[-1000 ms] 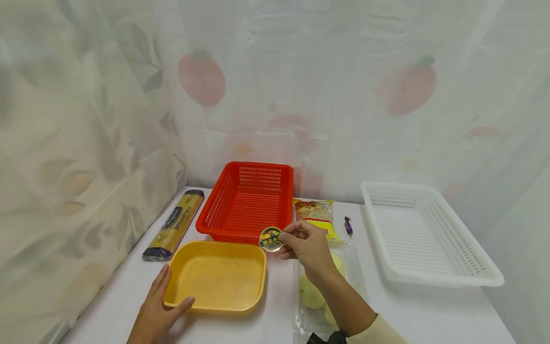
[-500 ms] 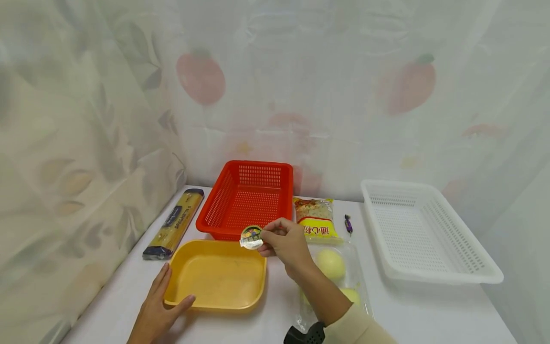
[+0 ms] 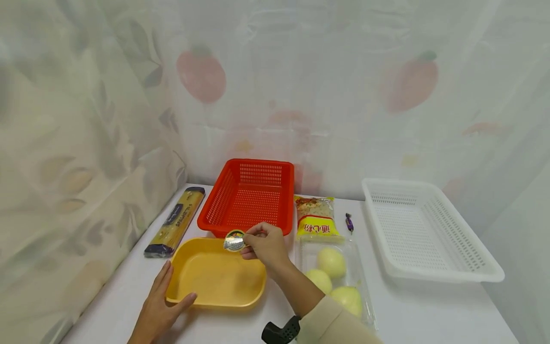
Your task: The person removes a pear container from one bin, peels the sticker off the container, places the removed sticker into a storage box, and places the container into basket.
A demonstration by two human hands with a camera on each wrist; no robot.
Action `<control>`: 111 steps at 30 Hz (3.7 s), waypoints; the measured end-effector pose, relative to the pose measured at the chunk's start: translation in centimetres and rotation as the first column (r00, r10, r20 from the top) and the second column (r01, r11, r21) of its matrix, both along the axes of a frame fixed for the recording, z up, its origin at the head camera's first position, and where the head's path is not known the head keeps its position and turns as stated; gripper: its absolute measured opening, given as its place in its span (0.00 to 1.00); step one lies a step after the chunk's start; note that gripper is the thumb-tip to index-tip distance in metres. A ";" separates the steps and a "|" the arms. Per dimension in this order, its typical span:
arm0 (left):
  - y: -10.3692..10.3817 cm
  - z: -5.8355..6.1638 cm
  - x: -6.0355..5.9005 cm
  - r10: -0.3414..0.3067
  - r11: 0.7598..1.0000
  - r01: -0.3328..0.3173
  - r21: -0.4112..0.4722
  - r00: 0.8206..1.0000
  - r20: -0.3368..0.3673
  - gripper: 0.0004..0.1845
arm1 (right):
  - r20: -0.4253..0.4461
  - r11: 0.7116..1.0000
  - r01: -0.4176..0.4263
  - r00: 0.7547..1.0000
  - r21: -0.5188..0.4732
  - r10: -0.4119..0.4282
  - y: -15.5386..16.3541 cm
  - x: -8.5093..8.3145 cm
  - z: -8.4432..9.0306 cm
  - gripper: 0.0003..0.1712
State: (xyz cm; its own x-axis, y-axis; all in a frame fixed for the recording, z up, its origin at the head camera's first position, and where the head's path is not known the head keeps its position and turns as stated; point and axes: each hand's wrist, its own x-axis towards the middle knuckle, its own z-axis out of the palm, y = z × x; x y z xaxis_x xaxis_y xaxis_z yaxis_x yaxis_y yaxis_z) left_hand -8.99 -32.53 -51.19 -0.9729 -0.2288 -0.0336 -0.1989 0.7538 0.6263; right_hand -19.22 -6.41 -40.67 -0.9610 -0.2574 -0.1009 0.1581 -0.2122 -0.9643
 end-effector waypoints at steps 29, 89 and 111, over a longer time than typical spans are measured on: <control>-0.2 -0.3 0.3 -0.019 1.000 0.019 0.007 0.996 -0.088 0.60 | 0.152 0.981 0.098 0.981 0.170 -0.124 -5.8 0.3 -6.4 0.04; 0.5 0.2 0.1 0.020 1.000 -0.019 0.020 0.999 -0.027 0.61 | 0.137 0.915 0.019 0.987 0.402 -0.081 -7.8 0.5 -9.8 0.07; 0.4 -0.1 0.3 0.011 1.000 -0.011 0.013 0.999 -0.037 0.60 | 0.148 0.897 -0.010 0.987 0.441 -0.062 -7.8 1.0 -9.4 0.08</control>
State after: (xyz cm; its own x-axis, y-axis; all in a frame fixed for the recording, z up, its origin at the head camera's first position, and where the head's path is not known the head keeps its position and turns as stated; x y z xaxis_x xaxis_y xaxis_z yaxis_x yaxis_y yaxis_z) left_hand -8.71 -32.14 -51.27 -0.9709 -0.2395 -0.0002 -0.1834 0.7433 0.6433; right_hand -18.18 -14.22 -50.06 -0.9298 -0.1275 -0.3453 0.3127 0.2213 -0.9237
